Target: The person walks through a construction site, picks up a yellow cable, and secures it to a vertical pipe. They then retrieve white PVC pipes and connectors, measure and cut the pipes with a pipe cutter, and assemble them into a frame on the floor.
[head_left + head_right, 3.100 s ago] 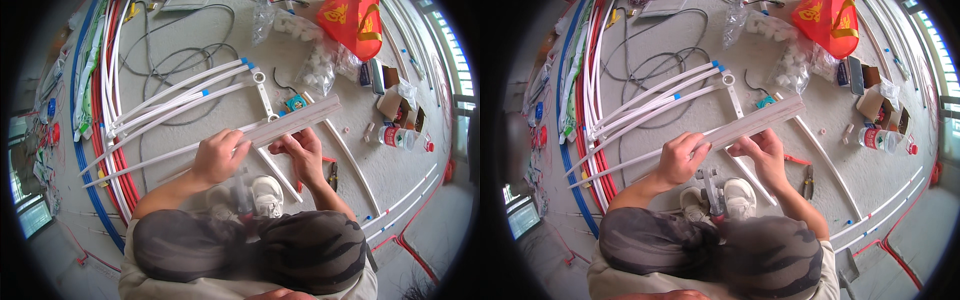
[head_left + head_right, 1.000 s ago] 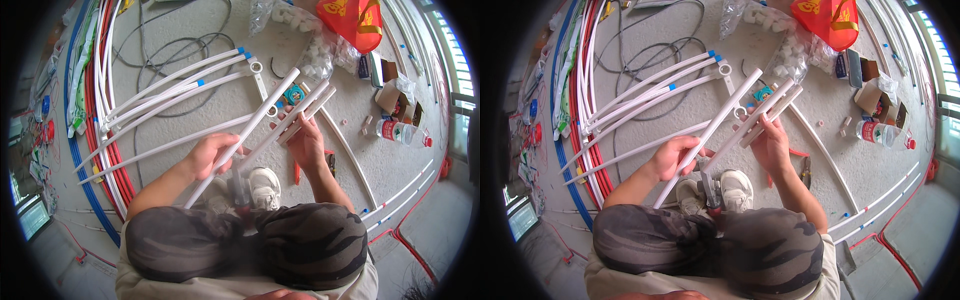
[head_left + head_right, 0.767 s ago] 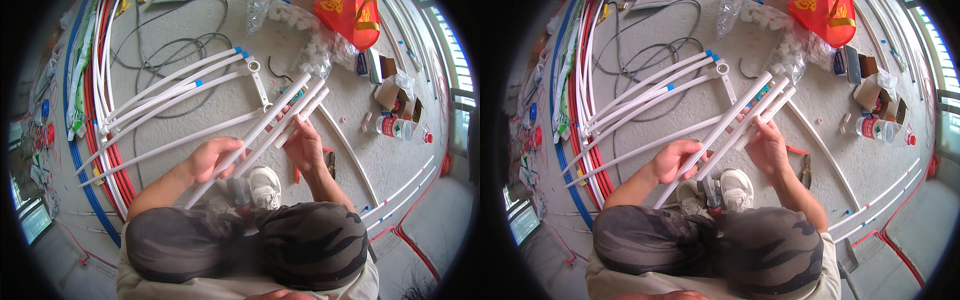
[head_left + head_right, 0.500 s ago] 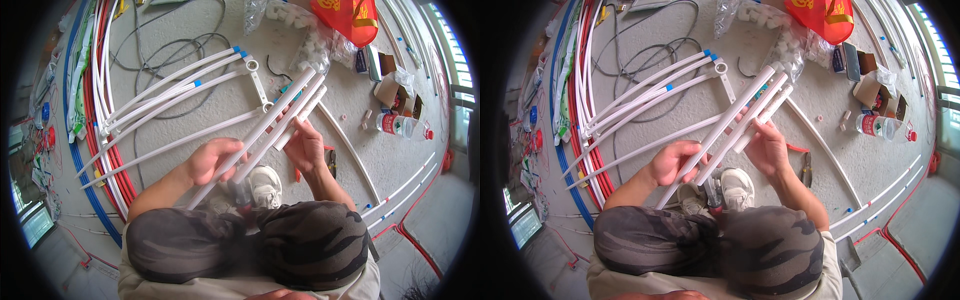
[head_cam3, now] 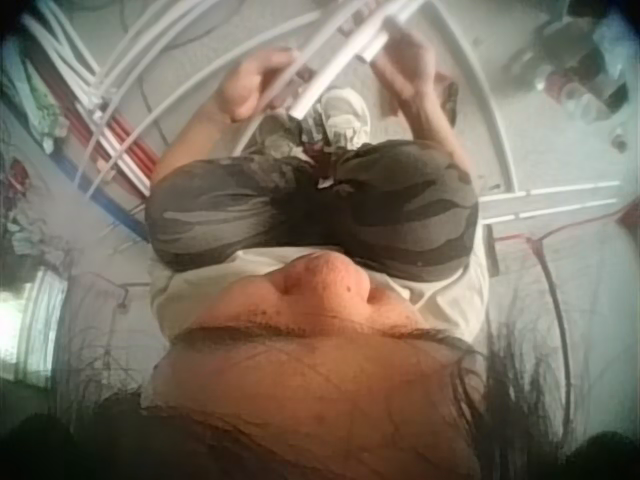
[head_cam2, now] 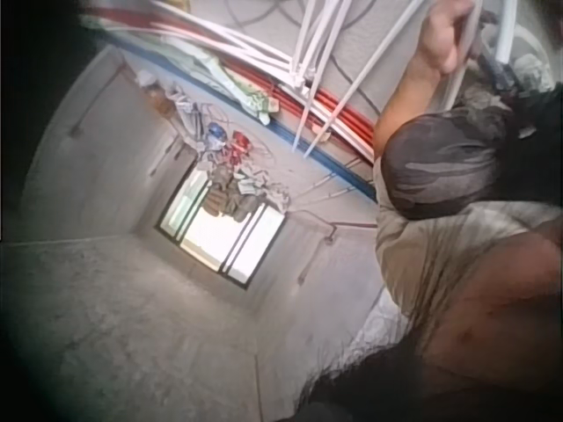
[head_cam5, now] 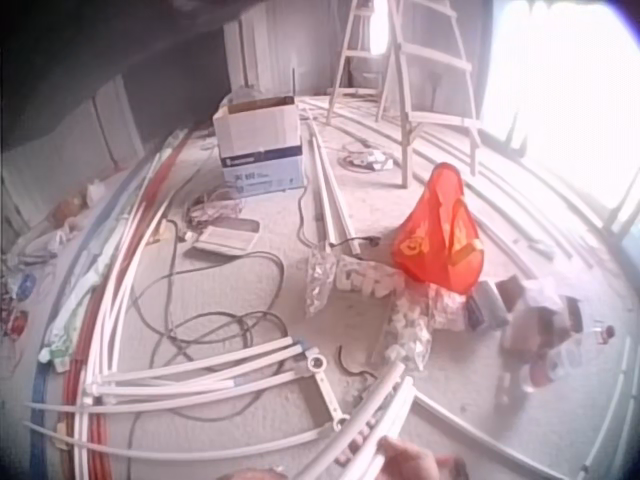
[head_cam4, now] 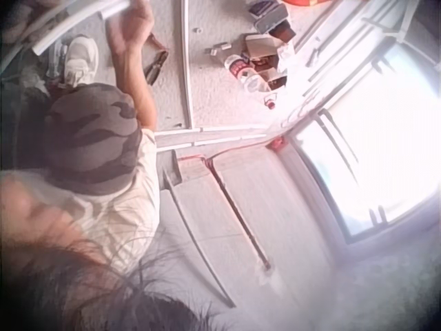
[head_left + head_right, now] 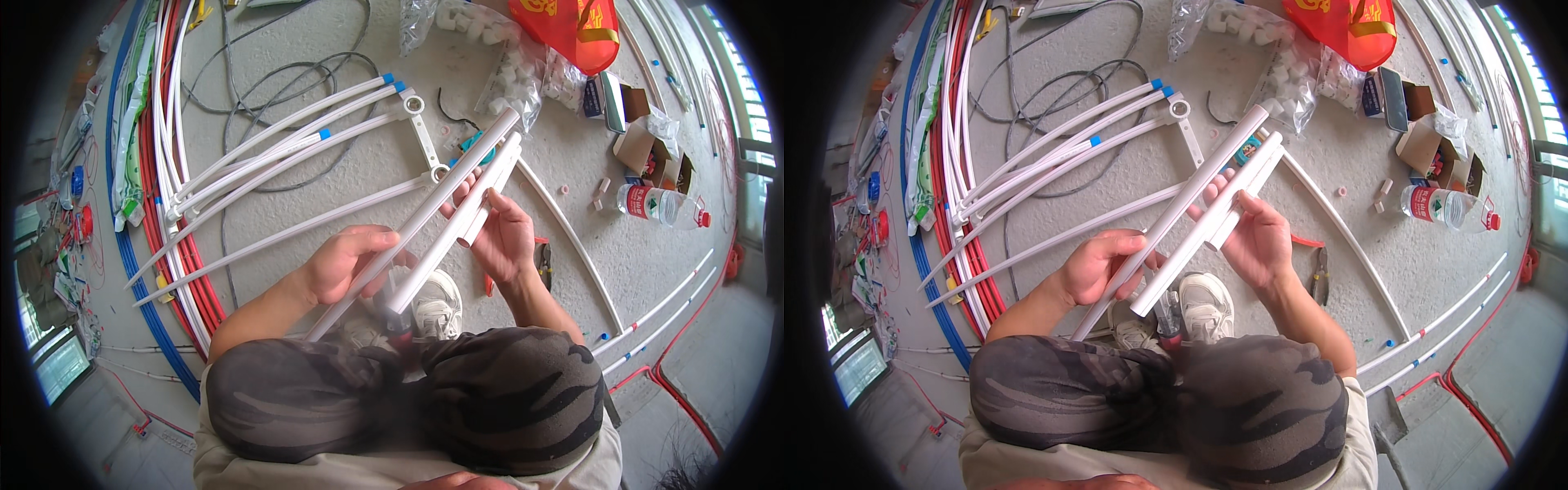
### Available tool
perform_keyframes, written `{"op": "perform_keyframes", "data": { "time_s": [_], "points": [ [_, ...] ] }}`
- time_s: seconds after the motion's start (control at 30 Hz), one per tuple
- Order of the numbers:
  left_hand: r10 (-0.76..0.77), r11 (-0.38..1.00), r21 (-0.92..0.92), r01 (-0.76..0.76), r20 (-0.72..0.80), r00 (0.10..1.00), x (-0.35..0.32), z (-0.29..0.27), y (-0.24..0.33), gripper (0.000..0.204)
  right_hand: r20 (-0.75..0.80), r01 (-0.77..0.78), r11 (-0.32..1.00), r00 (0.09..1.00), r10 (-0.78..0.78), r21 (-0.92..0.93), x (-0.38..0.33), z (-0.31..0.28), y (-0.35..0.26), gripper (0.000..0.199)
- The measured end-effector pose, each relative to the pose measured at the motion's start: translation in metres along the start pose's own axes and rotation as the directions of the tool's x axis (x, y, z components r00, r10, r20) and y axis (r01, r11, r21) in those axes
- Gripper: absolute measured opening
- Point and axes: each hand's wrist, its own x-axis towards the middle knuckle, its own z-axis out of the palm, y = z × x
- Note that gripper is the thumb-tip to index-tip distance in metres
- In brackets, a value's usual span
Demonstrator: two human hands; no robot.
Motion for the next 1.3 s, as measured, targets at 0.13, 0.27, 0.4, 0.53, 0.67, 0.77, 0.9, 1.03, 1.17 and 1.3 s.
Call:
{"op": "perform_keyframes", "data": {
  "time_s": [0.13, 0.27, 0.4, 0.53, 0.67, 0.77, 0.9, 1.03, 1.17, 1.3],
  "points": [
    [-0.007, 0.999, -0.044, 0.013, 0.125, 0.992, 0.001, -0.004, 0.001, 0.040, 0.028, 0.096, 0.965, 0.995, -0.092, -0.245, 0.002, 0.001, 0.001, 0.041],
    [-0.092, 0.996, 0.013, 0.091, 0.154, 0.984, -0.005, 0.000, 0.001, 0.040, 0.055, 0.134, 0.869, 0.991, -0.122, -0.477, 0.000, 0.000, 0.001, 0.042],
    [-0.077, 0.996, 0.064, 0.066, 0.180, 0.981, -0.004, -0.003, -0.006, 0.039, 0.172, 0.155, 0.810, 0.983, -0.068, -0.566, -0.002, 0.014, 0.010, 0.056],
    [0.077, 0.989, 0.116, -0.092, 0.127, 0.989, -0.018, 0.000, 0.015, 0.036, 0.281, 0.370, 0.508, 0.928, -0.244, -0.778, 0.001, 0.017, 0.011, 0.052],
    [0.333, 0.929, 0.126, -0.349, 0.132, 0.934, -0.040, -0.004, 0.036, 0.042, 0.444, 0.511, 0.200, 0.844, -0.302, -0.836, 0.003, 0.016, 0.003, 0.048],
    [0.469, 0.873, 0.069, -0.484, 0.161, 0.869, -0.053, -0.012, 0.045, 0.045, 0.530, 0.585, 0.077, 0.777, -0.340, -0.807, 0.004, 0.017, 0.004, 0.045],
    [0.538, 0.831, 0.082, -0.551, 0.138, 0.832, -0.064, -0.017, 0.049, 0.047, 0.644, 0.652, -0.104, 0.688, -0.334, -0.751, 0.008, 0.018, 0.004, 0.036],
    [0.571, 0.807, 0.117, -0.579, 0.097, 0.815, -0.073, -0.019, 0.049, 0.047, 0.603, 0.624, -0.053, 0.726, -0.329, -0.780, 0.006, 0.016, 0.007, 0.043],
    [0.585, 0.796, 0.151, -0.586, 0.052, 0.809, -0.080, -0.020, 0.048, 0.046, 0.347, 0.440, 0.415, 0.894, -0.282, -0.796, 0.003, 0.035, 0.015, 0.046],
    [0.645, 0.752, 0.149, -0.643, 0.039, 0.763, -0.087, -0.022, 0.048, 0.045, 0.066, 0.013, 0.737, 0.997, 0.043, -0.675, 0.004, 0.054, 0.008, 0.063]
  ]
}}
